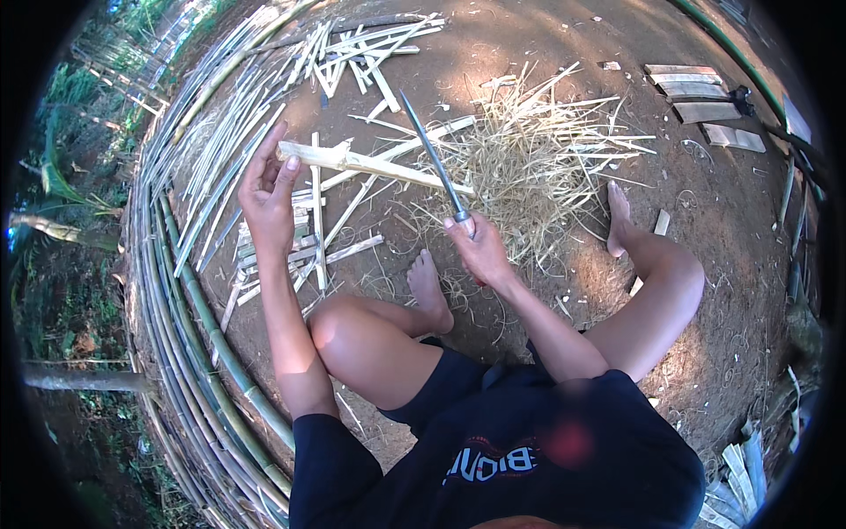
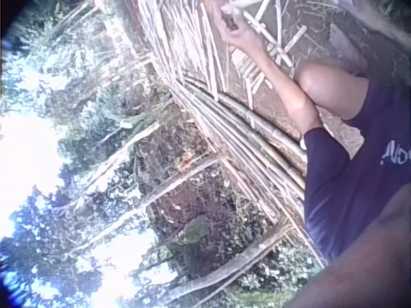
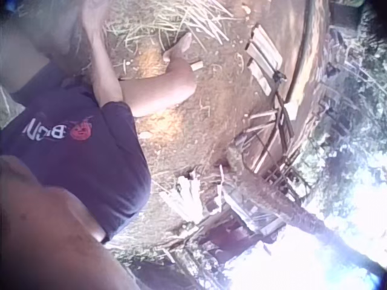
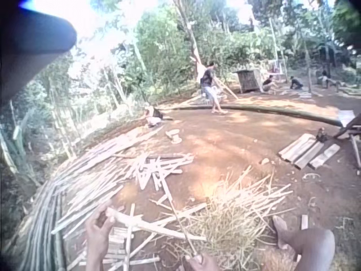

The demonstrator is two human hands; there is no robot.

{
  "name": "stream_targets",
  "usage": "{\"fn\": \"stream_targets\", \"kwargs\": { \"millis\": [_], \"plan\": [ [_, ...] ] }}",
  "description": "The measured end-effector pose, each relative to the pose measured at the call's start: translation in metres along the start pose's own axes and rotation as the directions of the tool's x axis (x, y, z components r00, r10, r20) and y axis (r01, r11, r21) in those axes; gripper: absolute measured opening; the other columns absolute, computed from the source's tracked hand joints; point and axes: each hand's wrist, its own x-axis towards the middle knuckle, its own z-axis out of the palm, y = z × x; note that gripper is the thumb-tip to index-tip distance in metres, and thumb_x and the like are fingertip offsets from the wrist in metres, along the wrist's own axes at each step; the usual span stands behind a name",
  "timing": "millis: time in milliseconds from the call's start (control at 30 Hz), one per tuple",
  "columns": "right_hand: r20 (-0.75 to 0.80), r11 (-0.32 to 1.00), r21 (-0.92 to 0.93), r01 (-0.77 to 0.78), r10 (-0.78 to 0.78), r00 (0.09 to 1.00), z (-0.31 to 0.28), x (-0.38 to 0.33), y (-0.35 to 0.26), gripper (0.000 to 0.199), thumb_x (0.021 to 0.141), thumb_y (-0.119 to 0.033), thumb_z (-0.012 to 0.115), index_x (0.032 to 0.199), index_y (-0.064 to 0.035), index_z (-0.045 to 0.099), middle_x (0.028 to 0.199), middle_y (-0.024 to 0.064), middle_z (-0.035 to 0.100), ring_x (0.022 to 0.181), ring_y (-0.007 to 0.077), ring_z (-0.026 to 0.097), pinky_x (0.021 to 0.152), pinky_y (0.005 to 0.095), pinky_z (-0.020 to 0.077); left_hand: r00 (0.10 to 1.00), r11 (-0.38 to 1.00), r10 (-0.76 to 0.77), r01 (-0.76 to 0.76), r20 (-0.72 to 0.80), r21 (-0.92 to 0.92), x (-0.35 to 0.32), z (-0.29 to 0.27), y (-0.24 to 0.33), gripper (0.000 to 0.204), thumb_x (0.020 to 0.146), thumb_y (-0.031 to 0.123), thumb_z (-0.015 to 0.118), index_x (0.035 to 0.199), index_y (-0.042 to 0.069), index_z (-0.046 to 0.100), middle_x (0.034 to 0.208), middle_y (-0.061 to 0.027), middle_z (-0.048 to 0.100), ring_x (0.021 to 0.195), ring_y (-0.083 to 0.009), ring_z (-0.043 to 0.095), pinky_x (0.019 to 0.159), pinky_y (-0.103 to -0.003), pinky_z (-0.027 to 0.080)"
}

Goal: The person sits on the ground and uses a machete to split long bamboo poles into thin strips. They hold the bamboo with one hand and strike it with the machete in the other, creating a pile of bamboo strips and shavings.

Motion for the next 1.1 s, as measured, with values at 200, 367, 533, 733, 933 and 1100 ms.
{"fn": "stream_targets", "kwargs": {
  "millis": [200, 367, 533, 733, 933, 1100],
  "plan": [
    [0.041, 0.988, -0.034, 0.151, -0.149, 0.988, -0.006, -0.042, -0.070, 0.036, 0.087, -0.036, 0.070, 0.086, -0.0030, 0.056, 0.063, 0.0036, 0.053, 0.061, 0.0107, 0.049, 0.055, 0.0304, 0.0430, 0.997, 0.998, 0.054, -0.053, 0.053, -0.019, -0.012, 0.022, 0.020, 0.034, 0.086, -0.002, 0.067, 0.118, -0.006, 0.058, 0.103, -0.0066, 0.061, 0.091, -0.0117, 0.061, 0.081, -0.023, 0.050],
    [-0.098, 0.864, 0.130, 0.486, -0.477, 0.873, -0.013, -0.070, -0.111, 0.031, 0.088, -0.029, 0.070, 0.084, -0.0025, 0.054, 0.062, 0.0023, 0.051, 0.060, 0.0099, 0.048, 0.054, 0.0293, 0.0419, 0.987, 0.995, 0.101, -0.103, 0.128, 0.011, -0.025, 0.036, 0.038, 0.032, 0.086, -0.003, 0.067, 0.116, -0.005, 0.058, 0.098, -0.0099, 0.064, 0.087, -0.0123, 0.064, 0.076, -0.023, 0.052],
    [0.140, 0.918, -0.366, 0.150, -0.105, 0.985, -0.034, -0.052, -0.096, 0.026, 0.088, -0.024, 0.067, 0.087, 0.0006, 0.057, 0.065, 0.0140, 0.060, 0.059, 0.0173, 0.060, 0.055, 0.0342, 0.0461, 0.977, 0.987, 0.130, -0.143, 0.168, 0.069, -0.030, 0.047, 0.049, 0.027, 0.085, -0.006, 0.064, 0.112, -0.006, 0.059, 0.099, -0.0092, 0.062, 0.091, -0.0143, 0.064, 0.081, -0.026, 0.054],
    [0.060, 0.955, -0.174, 0.239, -0.232, 0.971, -0.030, -0.083, -0.111, 0.026, 0.088, -0.023, 0.068, 0.091, 0.0016, 0.058, 0.063, 0.0057, 0.054, 0.058, 0.0118, 0.050, 0.053, 0.0309, 0.0419, 0.976, 0.985, 0.135, -0.151, 0.170, 0.084, -0.038, 0.053, 0.051, 0.028, 0.085, -0.006, 0.066, 0.112, -0.006, 0.059, 0.099, -0.0082, 0.060, 0.093, -0.0151, 0.064, 0.082, -0.026, 0.054],
    [0.101, 0.905, -0.418, 0.079, -0.040, 0.994, -0.040, -0.045, -0.064, 0.024, 0.089, -0.022, 0.066, 0.089, 0.0014, 0.060, 0.066, 0.0110, 0.061, 0.057, 0.0211, 0.061, 0.054, 0.0358, 0.0469, 0.983, 0.982, 0.132, -0.147, 0.127, 0.122, -0.033, 0.049, 0.047, 0.027, 0.085, -0.004, 0.066, 0.111, -0.006, 0.057, 0.098, -0.0095, 0.062, 0.090, -0.0148, 0.064, 0.082, -0.026, 0.054],
    [0.047, 0.929, -0.367, -0.046, 0.068, 0.997, -0.054, -0.053, -0.029, 0.027, 0.086, -0.024, 0.068, 0.092, 0.0009, 0.061, 0.071, 0.0129, 0.064, 0.063, 0.0209, 0.062, 0.060, 0.0368, 0.0489, 0.985, 0.982, 0.136, -0.148, 0.103, 0.117, -0.030, 0.049, 0.036, 0.024, 0.084, 0.001, 0.069, 0.106, -0.005, 0.061, 0.090, -0.0068, 0.055, 0.082, -0.0126, 0.060, 0.074, -0.026, 0.056]
  ]
}}
